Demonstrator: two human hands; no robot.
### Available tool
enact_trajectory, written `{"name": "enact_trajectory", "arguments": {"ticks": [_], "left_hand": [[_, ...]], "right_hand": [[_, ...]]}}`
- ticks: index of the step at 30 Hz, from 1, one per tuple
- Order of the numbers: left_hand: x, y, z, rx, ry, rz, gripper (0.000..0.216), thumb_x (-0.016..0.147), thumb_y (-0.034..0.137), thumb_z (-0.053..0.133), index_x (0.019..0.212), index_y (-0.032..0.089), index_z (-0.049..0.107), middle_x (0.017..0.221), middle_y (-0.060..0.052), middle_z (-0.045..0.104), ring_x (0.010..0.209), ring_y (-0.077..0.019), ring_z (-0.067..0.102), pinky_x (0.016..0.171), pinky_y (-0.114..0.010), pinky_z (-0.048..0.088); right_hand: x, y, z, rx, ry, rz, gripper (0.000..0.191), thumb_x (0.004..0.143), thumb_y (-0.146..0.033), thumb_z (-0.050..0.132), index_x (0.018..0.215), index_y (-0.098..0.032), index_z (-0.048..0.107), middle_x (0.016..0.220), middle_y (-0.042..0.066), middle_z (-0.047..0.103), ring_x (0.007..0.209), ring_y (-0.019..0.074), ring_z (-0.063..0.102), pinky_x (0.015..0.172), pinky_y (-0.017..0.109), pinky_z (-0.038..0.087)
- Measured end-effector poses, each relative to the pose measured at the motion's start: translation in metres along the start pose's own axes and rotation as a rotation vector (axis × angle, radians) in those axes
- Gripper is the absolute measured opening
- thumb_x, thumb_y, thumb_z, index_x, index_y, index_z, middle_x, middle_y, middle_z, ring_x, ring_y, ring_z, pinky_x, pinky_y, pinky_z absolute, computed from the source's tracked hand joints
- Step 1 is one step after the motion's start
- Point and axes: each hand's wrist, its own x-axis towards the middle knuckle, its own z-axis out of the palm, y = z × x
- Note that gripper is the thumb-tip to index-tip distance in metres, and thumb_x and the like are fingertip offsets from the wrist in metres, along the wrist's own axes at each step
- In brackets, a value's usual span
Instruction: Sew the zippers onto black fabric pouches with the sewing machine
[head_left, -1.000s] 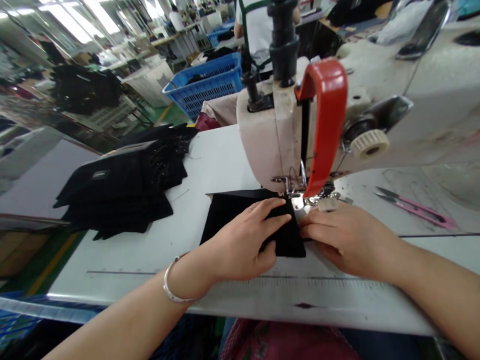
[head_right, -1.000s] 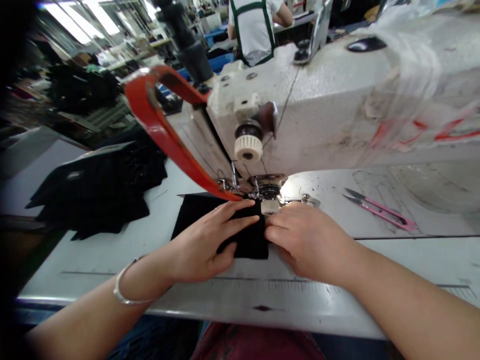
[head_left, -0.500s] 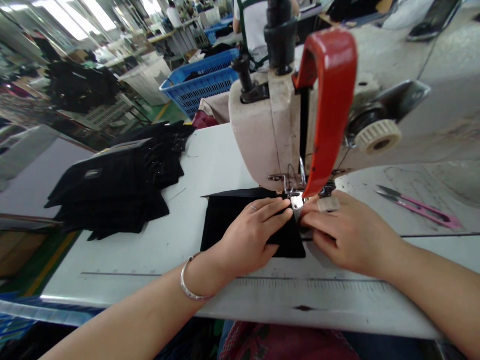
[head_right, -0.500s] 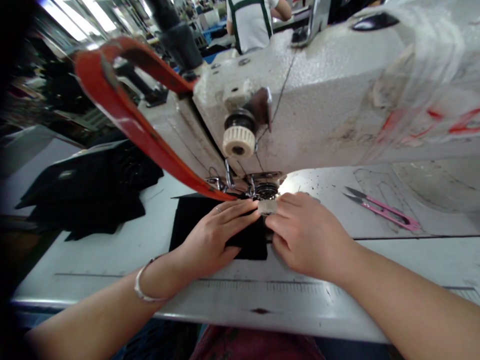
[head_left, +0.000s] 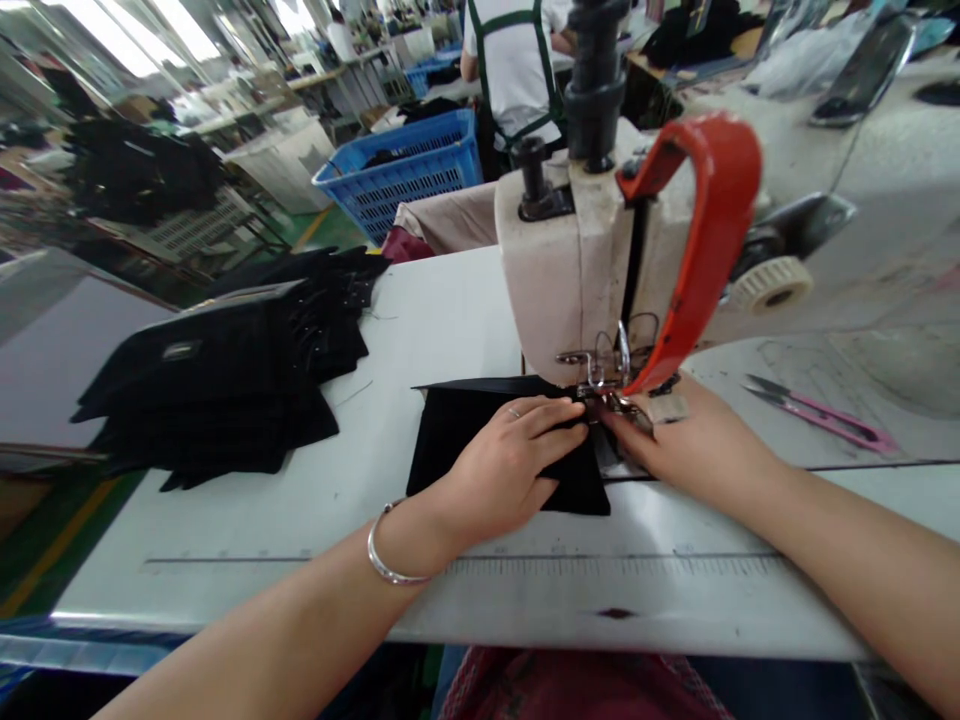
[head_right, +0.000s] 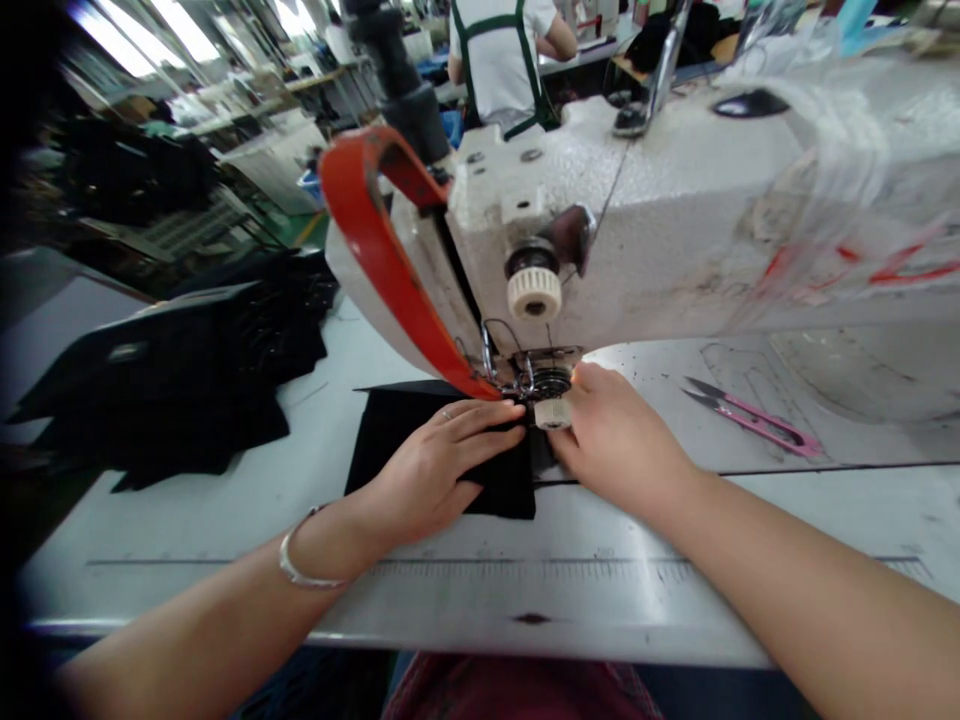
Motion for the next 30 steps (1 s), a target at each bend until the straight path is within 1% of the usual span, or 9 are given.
{"name": "enact_trajectory", "arguments": {"ticks": [3, 5, 9, 12, 15, 19, 24, 27, 30], "left_hand": [[0.002, 0.001, 0.0, -0.087, 0.043, -0.05, 0.056, 0.072, -0.001, 0.048, 0.124, 0.014, 0.063, 0.141, -0.012, 0.061, 0.133, -0.0264, 0.054, 0.113, -0.051, 0.046], [0.002, 0.0, 0.001, -0.171, 0.082, -0.087, 0.053, 0.074, -0.001, 0.047, 0.122, 0.015, 0.063, 0.139, -0.01, 0.063, 0.131, -0.0247, 0.056, 0.114, -0.049, 0.045], [0.002, -0.004, 0.003, -0.368, 0.17, -0.173, 0.045, 0.081, 0.0, 0.046, 0.118, 0.019, 0.064, 0.132, -0.005, 0.067, 0.126, -0.0202, 0.06, 0.114, -0.043, 0.045], [0.002, -0.004, 0.003, -0.393, 0.167, -0.183, 0.045, 0.08, -0.001, 0.046, 0.116, 0.02, 0.065, 0.132, -0.004, 0.067, 0.126, -0.0203, 0.06, 0.114, -0.043, 0.045], [0.002, -0.002, 0.002, -0.38, 0.159, -0.17, 0.048, 0.077, -0.002, 0.046, 0.116, 0.019, 0.065, 0.133, -0.005, 0.067, 0.127, -0.021, 0.059, 0.115, -0.044, 0.043], [0.001, -0.004, 0.004, -0.447, 0.187, -0.222, 0.045, 0.083, 0.0, 0.046, 0.118, 0.02, 0.065, 0.132, -0.003, 0.067, 0.125, -0.0188, 0.06, 0.116, -0.042, 0.044], [0.0, -0.005, 0.005, -0.496, 0.206, -0.274, 0.042, 0.086, 0.001, 0.046, 0.116, 0.021, 0.066, 0.132, -0.002, 0.068, 0.125, -0.0182, 0.061, 0.117, -0.042, 0.043], [0.0, -0.002, 0.003, -0.412, 0.172, -0.195, 0.05, 0.078, -0.002, 0.045, 0.119, 0.018, 0.065, 0.136, -0.005, 0.065, 0.129, -0.0193, 0.058, 0.117, -0.043, 0.043], [-0.001, 0.002, 0.002, -0.206, 0.072, -0.087, 0.056, 0.072, 0.0, 0.046, 0.124, 0.012, 0.063, 0.143, -0.011, 0.06, 0.134, -0.0244, 0.053, 0.117, -0.048, 0.042]], "right_hand": [[0.01, 0.006, 0.004, 0.1, -0.015, 0.091, 0.015, 0.092, -0.024, 0.059, 0.096, -0.017, 0.072, 0.089, 0.007, 0.075, 0.084, 0.0245, 0.068, 0.075, 0.034, 0.049], [0.015, 0.009, 0.008, 0.113, -0.013, 0.129, 0.017, 0.093, -0.03, 0.06, 0.09, -0.018, 0.072, 0.083, 0.006, 0.074, 0.079, 0.0245, 0.068, 0.073, 0.035, 0.049], [0.016, 0.011, 0.018, -0.001, 0.027, 0.152, 0.026, 0.095, -0.037, 0.058, 0.097, -0.015, 0.072, 0.094, 0.012, 0.074, 0.088, 0.03, 0.067, 0.077, 0.04, 0.049], [0.013, 0.009, 0.016, -0.048, 0.009, 0.176, 0.024, 0.094, -0.036, 0.059, 0.096, -0.015, 0.072, 0.093, 0.013, 0.073, 0.089, 0.0301, 0.066, 0.077, 0.041, 0.049], [0.004, 0.006, 0.007, -0.056, -0.006, 0.09, 0.019, 0.093, -0.031, 0.061, 0.098, -0.016, 0.072, 0.094, 0.012, 0.072, 0.092, 0.0305, 0.064, 0.079, 0.043, 0.05], [-0.011, 0.003, -0.004, -0.091, -0.002, -0.117, 0.022, 0.093, -0.021, 0.06, 0.111, -0.019, 0.073, 0.111, 0.015, 0.07, 0.107, 0.0355, 0.061, 0.086, 0.049, 0.05], [-0.012, -0.002, 0.0, -0.154, -0.045, -0.134, 0.026, 0.094, -0.015, 0.054, 0.114, -0.017, 0.071, 0.116, 0.017, 0.069, 0.107, 0.0366, 0.061, 0.085, 0.05, 0.051], [-0.01, -0.002, 0.0, -0.158, -0.044, -0.137, 0.027, 0.094, -0.014, 0.054, 0.115, -0.016, 0.071, 0.116, 0.017, 0.07, 0.105, 0.0352, 0.062, 0.084, 0.049, 0.051], [-0.009, 0.0, -0.001, -0.141, 0.045, -0.124, 0.023, 0.094, -0.018, 0.055, 0.106, -0.015, 0.074, 0.101, 0.015, 0.072, 0.091, 0.0313, 0.065, 0.077, 0.045, 0.052]]}}
